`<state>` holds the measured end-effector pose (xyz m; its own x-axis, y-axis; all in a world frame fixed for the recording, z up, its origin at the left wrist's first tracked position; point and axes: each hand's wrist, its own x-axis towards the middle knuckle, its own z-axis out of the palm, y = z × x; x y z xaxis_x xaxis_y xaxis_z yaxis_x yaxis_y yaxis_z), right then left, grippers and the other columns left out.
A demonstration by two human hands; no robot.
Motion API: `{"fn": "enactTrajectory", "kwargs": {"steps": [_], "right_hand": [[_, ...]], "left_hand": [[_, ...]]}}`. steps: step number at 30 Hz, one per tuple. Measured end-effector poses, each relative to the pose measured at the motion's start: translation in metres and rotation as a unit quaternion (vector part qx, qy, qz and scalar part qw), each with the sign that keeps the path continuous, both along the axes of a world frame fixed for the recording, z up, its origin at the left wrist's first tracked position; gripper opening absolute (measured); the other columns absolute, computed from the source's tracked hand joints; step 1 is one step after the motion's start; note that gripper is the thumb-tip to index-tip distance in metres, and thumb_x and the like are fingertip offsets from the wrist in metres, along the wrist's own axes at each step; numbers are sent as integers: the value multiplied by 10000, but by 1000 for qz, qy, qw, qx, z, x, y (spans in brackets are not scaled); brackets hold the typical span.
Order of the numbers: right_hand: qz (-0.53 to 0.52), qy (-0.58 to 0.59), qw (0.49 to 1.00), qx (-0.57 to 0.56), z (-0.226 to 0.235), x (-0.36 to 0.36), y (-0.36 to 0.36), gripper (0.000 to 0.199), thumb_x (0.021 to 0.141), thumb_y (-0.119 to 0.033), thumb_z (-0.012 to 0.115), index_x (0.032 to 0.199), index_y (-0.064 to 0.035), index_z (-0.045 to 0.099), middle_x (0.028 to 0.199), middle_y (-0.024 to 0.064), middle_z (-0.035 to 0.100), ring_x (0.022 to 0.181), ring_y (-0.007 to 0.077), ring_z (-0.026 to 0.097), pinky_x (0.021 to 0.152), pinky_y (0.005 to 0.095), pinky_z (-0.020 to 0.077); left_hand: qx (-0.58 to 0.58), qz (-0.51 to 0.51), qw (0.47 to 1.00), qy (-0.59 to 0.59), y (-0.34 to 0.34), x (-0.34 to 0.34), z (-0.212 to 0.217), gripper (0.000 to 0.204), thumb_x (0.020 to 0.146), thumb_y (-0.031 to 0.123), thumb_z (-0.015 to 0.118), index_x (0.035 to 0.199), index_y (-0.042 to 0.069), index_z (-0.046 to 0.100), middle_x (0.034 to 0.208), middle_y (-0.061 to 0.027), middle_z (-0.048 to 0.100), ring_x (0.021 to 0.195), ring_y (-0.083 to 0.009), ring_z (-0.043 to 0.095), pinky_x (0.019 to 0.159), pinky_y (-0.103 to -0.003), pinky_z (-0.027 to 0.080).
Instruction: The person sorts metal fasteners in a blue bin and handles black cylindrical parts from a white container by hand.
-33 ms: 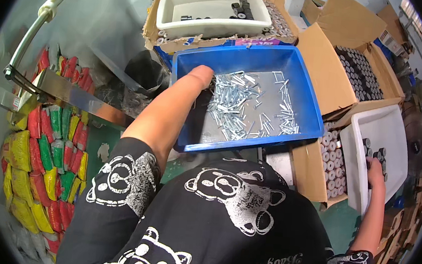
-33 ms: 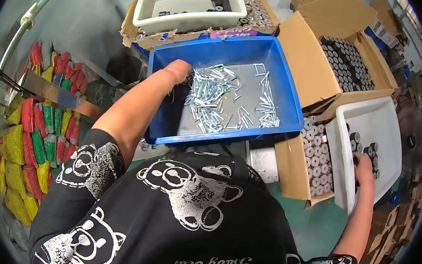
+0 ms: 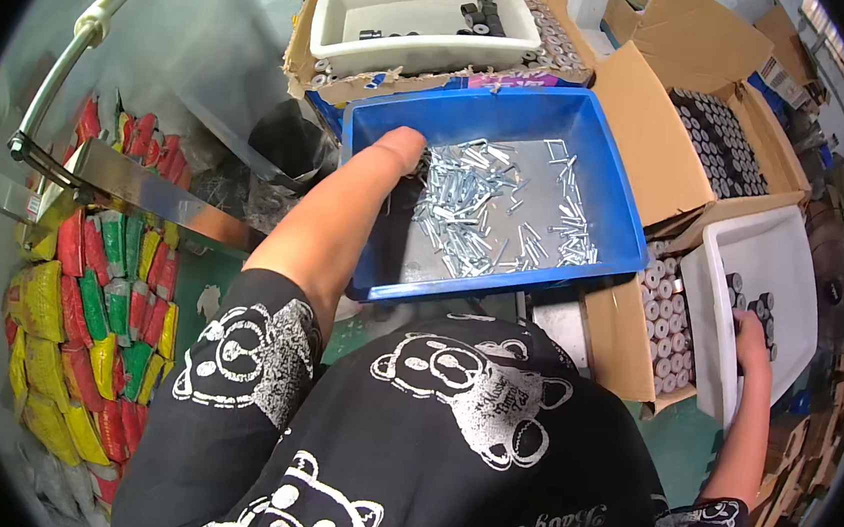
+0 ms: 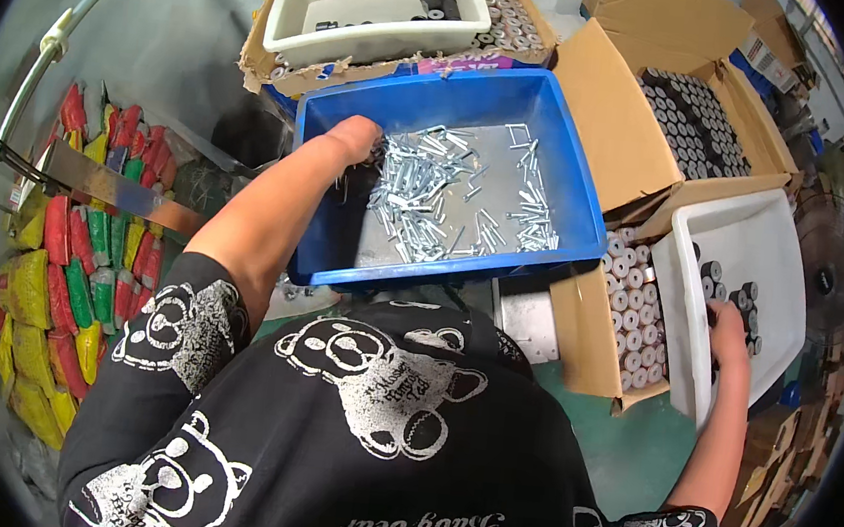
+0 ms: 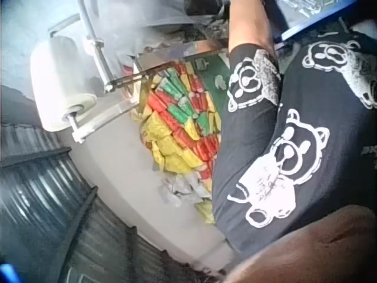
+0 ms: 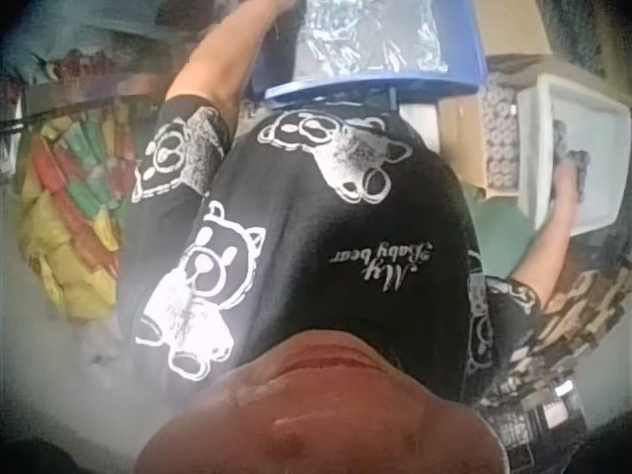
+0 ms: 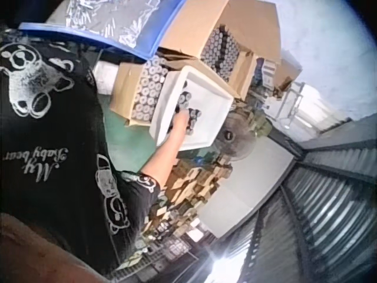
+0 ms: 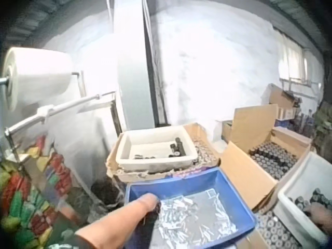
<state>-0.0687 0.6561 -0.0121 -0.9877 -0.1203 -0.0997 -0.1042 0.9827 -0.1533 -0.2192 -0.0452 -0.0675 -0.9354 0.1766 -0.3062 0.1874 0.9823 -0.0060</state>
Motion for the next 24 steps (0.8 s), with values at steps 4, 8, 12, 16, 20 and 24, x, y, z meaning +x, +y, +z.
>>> {"fn": "enactTrajectory", "kwargs": {"steps": [4,8,12,16,20,24], "right_hand": [[-101,-4,990,-102,-4,-2,-15,242,762,-65,649,984,28,667,923,223,653,853,312,633,767,382,481],[-50,-35,992,-108,6,-1,-16,258,786,-50,628,1025,43,656,952,206,656,865,329,641,779,367,499],[-188,-134,887,-401,23,-2,-8,262,818,-29,632,1071,32,607,814,69,621,707,175,600,658,275,494],[-179,-125,693,-687,32,-4,-8,268,921,-169,629,1135,-21,564,867,34,590,763,138,576,646,260,495],[-173,-96,578,-792,47,-12,-18,291,962,-259,581,1084,3,544,1020,119,576,864,195,563,680,273,521],[-126,-115,539,-825,67,-26,-37,243,980,-271,544,1046,-37,543,940,99,533,801,190,538,597,246,478]], "left_hand": [[10,-49,999,11,-8,-7,4,180,797,99,656,951,18,704,964,-187,697,893,-308,686,799,-385,545],[215,121,963,-107,-10,-6,13,192,859,208,688,856,18,719,646,-58,688,579,-139,680,584,-299,538],[309,160,930,-115,-7,-5,20,200,914,184,649,841,4,693,677,-72,686,557,-139,637,526,-269,503],[409,245,867,-147,-7,-3,26,187,916,169,649,800,25,672,676,-62,669,548,-129,599,519,-267,491],[500,261,811,-153,-10,-2,26,136,904,135,660,829,21,665,713,-61,670,580,-127,600,528,-258,488],[475,250,827,-167,-9,-3,18,51,883,64,657,904,18,662,732,-67,670,612,-127,612,538,-261,491]]}}
